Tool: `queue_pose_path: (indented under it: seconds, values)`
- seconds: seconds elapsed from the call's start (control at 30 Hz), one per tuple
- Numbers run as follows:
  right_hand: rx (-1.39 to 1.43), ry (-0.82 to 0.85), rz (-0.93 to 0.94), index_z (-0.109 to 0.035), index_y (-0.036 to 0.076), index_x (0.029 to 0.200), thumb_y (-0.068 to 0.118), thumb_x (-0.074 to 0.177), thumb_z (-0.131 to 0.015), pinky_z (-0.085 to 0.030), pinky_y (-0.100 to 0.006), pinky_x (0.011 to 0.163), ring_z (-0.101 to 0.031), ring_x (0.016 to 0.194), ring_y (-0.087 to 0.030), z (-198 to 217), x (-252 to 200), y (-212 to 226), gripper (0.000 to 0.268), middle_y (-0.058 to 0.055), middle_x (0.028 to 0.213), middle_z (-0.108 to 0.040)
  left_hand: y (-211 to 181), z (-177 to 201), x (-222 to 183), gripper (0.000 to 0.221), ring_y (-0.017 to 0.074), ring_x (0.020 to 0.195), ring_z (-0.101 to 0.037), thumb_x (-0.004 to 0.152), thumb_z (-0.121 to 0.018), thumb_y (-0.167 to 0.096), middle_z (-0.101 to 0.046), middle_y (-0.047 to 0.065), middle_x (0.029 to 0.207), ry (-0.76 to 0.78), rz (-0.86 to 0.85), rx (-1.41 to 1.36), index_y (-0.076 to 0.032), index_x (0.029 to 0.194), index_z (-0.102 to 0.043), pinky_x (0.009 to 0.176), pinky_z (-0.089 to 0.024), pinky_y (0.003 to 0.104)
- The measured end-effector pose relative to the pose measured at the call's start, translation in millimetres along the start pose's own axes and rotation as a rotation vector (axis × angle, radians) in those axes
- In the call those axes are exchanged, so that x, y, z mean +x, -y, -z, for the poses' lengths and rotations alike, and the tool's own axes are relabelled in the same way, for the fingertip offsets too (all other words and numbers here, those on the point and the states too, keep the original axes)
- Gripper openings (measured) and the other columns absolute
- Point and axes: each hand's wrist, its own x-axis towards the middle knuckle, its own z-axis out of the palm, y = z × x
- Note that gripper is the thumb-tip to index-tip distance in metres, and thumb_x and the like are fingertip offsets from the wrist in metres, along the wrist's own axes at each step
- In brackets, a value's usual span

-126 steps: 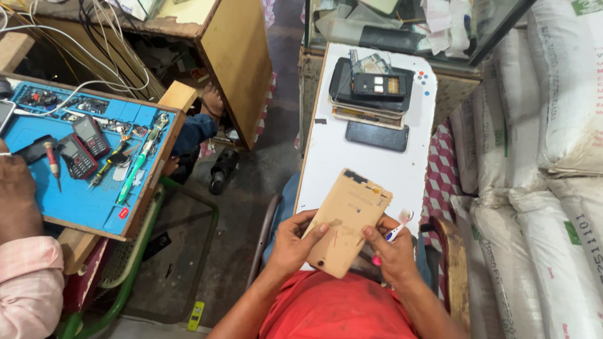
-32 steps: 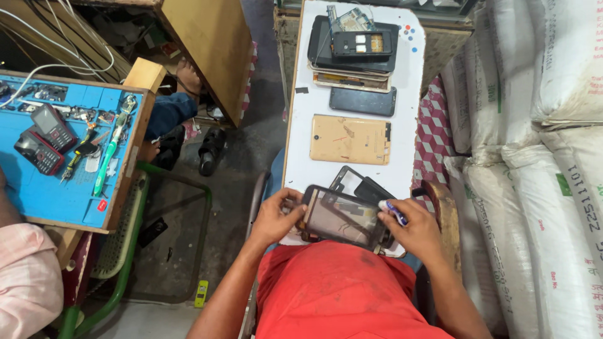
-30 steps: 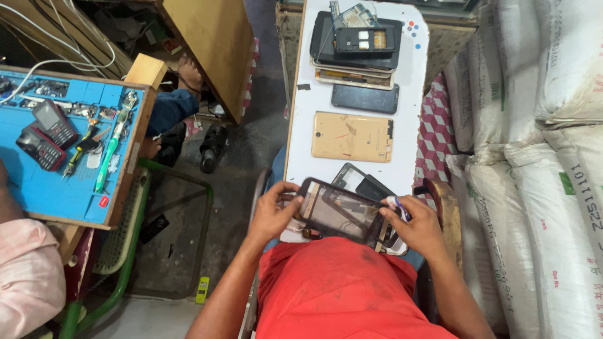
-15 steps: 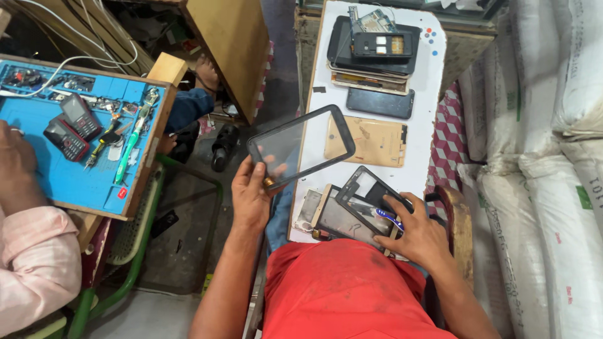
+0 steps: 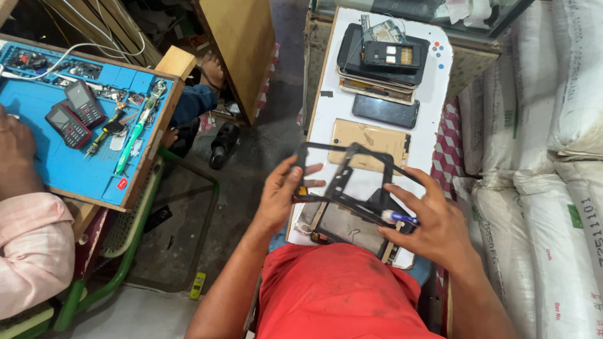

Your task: The person handles several disassembled tablet and phone parts on a workbench. They use a screwdriver to remove screws from a white tablet frame and a toothbrush to clean the interior. The person also picks up and inspects a black tablet frame and a phone back cover.

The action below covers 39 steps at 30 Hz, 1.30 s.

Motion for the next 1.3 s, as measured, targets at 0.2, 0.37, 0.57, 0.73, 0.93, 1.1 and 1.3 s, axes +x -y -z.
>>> queue_pose_path:
  seconds: [0.2,0.37,0.57,0.73,0.93,1.1,1.3]
  values:
    - [-0.096,0.147,0.065,-0.064,0.032,0.130,0.046,0.059,-0.090,-0.060,-0.043,0.067,-0.071,0.073,-0.028,6.7,21.4,14.4,0.077,-0.006,0.148,-0.049,15.5,-0.4,-3.1,0.052,0.0170,0.103,-0.071,0.105,-0.052,-0.030,-0.069,0.014,0.127,-0.040,0.101,0.073,-0.002,0.149,-0.047,0.077,-0.064,0.036]
    - [-0.018,0.141,0.153,-0.064,0.030,0.130,0.048,0.059,-0.089,-0.060,-0.043,0.068,-0.072,0.077,-0.029,-0.5,23.8,15.9,0.078,-0.008,0.147,-0.050,11.5,-1.0,-3.8,0.053,0.0196,0.104,-0.072,0.108,-0.051,-0.031,-0.070,0.016,0.127,0.051,0.077,-0.038,0.000,0.151,-0.046,0.084,-0.062,0.035]
    - [-0.074,0.177,0.131,-0.064,0.031,0.129,0.052,0.056,-0.090,-0.060,-0.043,0.064,-0.073,0.082,-0.032,-7.1,28.2,19.4,0.081,-0.006,0.145,-0.052,9.3,-9.0,-9.2,0.054,0.0252,0.100,-0.073,0.110,-0.046,-0.032,-0.070,0.021,0.124,0.121,0.059,-0.071,-0.001,0.154,-0.043,0.085,-0.062,0.036]
    - [-0.056,0.182,0.122,-0.064,0.031,0.129,0.054,0.056,-0.089,-0.060,-0.042,0.061,-0.073,0.078,-0.029,-8.7,26.0,23.9,0.081,-0.005,0.144,-0.053,12.6,-12.9,-7.9,0.054,0.0247,0.098,-0.074,0.109,-0.045,-0.032,-0.070,0.021,0.124,0.083,0.079,-0.055,-0.002,0.153,-0.042,0.081,-0.061,0.036]
    - [-0.042,0.123,0.201,-0.062,0.030,0.132,0.053,0.055,-0.090,-0.060,-0.041,0.062,-0.073,0.086,-0.032,-19.7,26.9,19.9,0.086,-0.011,0.140,-0.053,6.8,-17.5,-11.3,0.058,0.0243,0.099,-0.074,0.108,-0.048,-0.036,-0.069,0.023,0.126,0.092,0.072,-0.014,-0.004,0.156,-0.040,0.080,-0.062,0.036]
    - [0.176,0.215,0.137,-0.061,0.021,0.130,0.045,0.053,-0.098,-0.062,-0.038,0.067,-0.073,0.084,-0.027,-39.3,20.6,16.3,0.089,-0.014,0.142,-0.051,-4.8,-37.6,-17.0,0.066,0.0171,0.091,-0.071,0.099,-0.057,-0.034,-0.063,0.007,0.121,0.185,0.151,-0.102,-0.008,0.156,-0.037,0.075,-0.066,0.036]
    - [1.003,0.341,0.042,-0.044,0.000,0.150,0.019,0.065,-0.088,-0.052,-0.034,0.090,-0.065,0.112,-0.019,-36.9,2.2,5.6,0.098,-0.013,0.135,-0.063,-18.4,-72.9,-25.9,0.075,0.0190,0.072,-0.061,0.083,-0.085,-0.016,-0.056,0.009,0.105,0.120,-0.084,0.488,-0.008,0.149,-0.051,0.064,-0.054,0.031]
